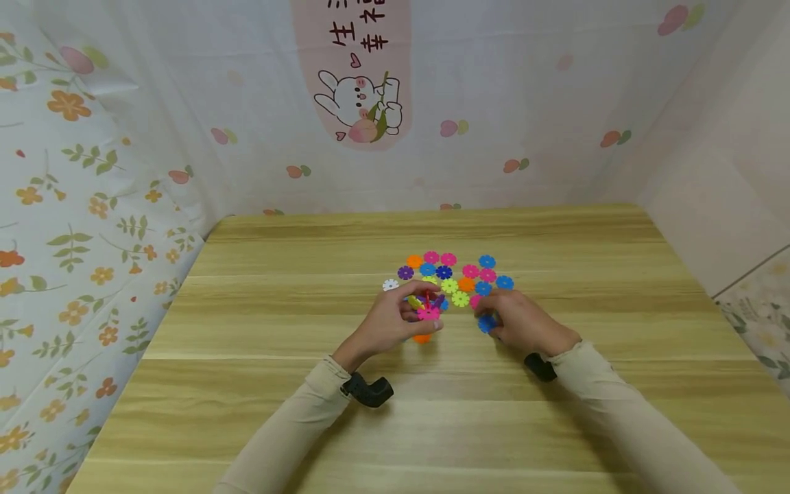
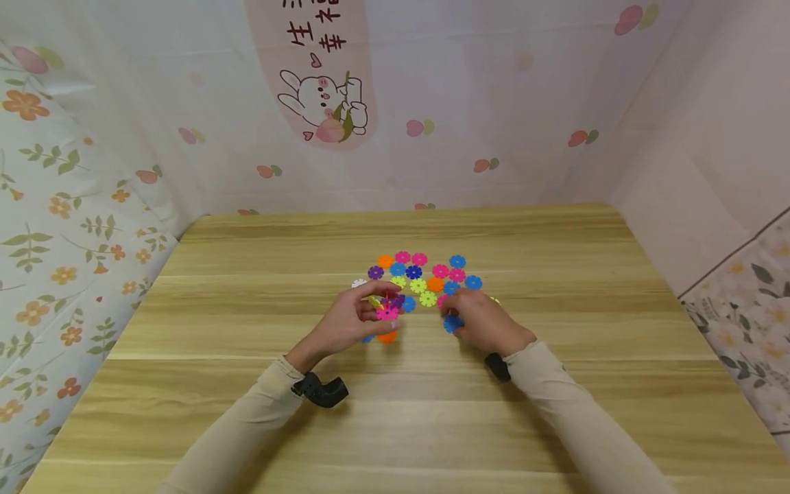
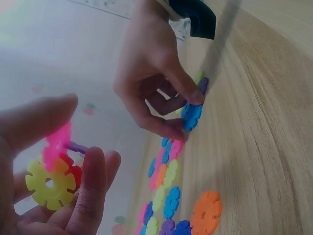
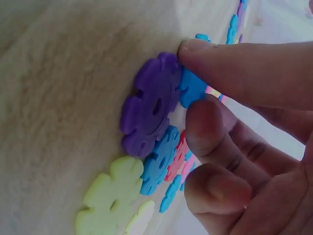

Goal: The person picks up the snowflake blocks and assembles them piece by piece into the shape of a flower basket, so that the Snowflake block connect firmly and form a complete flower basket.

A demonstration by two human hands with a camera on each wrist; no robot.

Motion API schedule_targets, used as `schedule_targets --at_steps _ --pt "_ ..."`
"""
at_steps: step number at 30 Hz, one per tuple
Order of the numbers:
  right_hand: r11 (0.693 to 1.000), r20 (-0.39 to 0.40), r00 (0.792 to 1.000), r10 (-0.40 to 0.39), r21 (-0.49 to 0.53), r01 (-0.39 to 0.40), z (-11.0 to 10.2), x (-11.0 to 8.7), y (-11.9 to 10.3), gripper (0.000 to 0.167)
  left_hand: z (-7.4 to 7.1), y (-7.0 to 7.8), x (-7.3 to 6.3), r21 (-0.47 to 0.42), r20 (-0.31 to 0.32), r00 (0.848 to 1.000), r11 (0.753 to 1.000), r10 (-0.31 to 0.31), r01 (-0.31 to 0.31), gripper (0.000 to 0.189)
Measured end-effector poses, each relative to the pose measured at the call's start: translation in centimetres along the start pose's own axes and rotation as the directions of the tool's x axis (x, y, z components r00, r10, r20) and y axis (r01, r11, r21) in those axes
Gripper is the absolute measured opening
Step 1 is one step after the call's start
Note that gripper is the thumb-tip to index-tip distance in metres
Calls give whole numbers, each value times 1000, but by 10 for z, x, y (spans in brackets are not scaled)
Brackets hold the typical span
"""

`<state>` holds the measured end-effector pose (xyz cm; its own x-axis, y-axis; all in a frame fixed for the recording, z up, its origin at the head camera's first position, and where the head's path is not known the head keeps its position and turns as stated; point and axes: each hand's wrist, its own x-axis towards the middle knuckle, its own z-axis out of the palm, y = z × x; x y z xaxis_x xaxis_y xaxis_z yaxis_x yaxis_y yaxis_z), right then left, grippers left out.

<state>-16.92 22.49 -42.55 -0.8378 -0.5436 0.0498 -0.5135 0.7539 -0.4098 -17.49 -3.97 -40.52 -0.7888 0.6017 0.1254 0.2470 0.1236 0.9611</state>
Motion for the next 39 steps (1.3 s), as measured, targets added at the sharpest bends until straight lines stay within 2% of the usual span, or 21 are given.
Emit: schedule_targets --at_steps 6,11,15,19,22,25,29,33,37,39 --pt "998 18 1000 8 60 -9 -2 1 1 22 2 18 -5 28 7 1000 1000 11 -11 48" --pt "980 15 1000 1 199 -4 -7 2 -2 15 2 32 -7 79 15 999 996 37 -38 43" --pt "924 -12 1000 15 382 -9 -7 5 -9 14 3 31 -7 83 12 1000 996 23 -24 43" --pt "851 -63 997 49 525 -9 -7 8 -20 9 6 12 -3 83 -7 1000 997 7 -6 45" --pt "809 -91 992 85 588 -15 -8 9 -27 6 7 -2 1 88 -20 1000 996 10 -8 47" --pt "773 -103 988 115 634 -24 -8 10 -32 6 6 -5 1 88 -21 1000 996 20 -18 47" --pt "746 -135 984 114 665 5 -8 12 -38 9 3 -3 2 82 -28 999 996 37 -35 47" --pt "742 -175 981 87 668 53 -8 14 -45 11 3 2 1 85 -40 998 996 39 -36 48" --pt "763 -203 975 88 643 65 -12 13 -58 12 5 18 -3 81 -38 998 996 48 -45 49" --pt "784 -227 970 82 615 78 -17 11 -68 13 6 27 -5 76 -34 998 996 51 -48 48"
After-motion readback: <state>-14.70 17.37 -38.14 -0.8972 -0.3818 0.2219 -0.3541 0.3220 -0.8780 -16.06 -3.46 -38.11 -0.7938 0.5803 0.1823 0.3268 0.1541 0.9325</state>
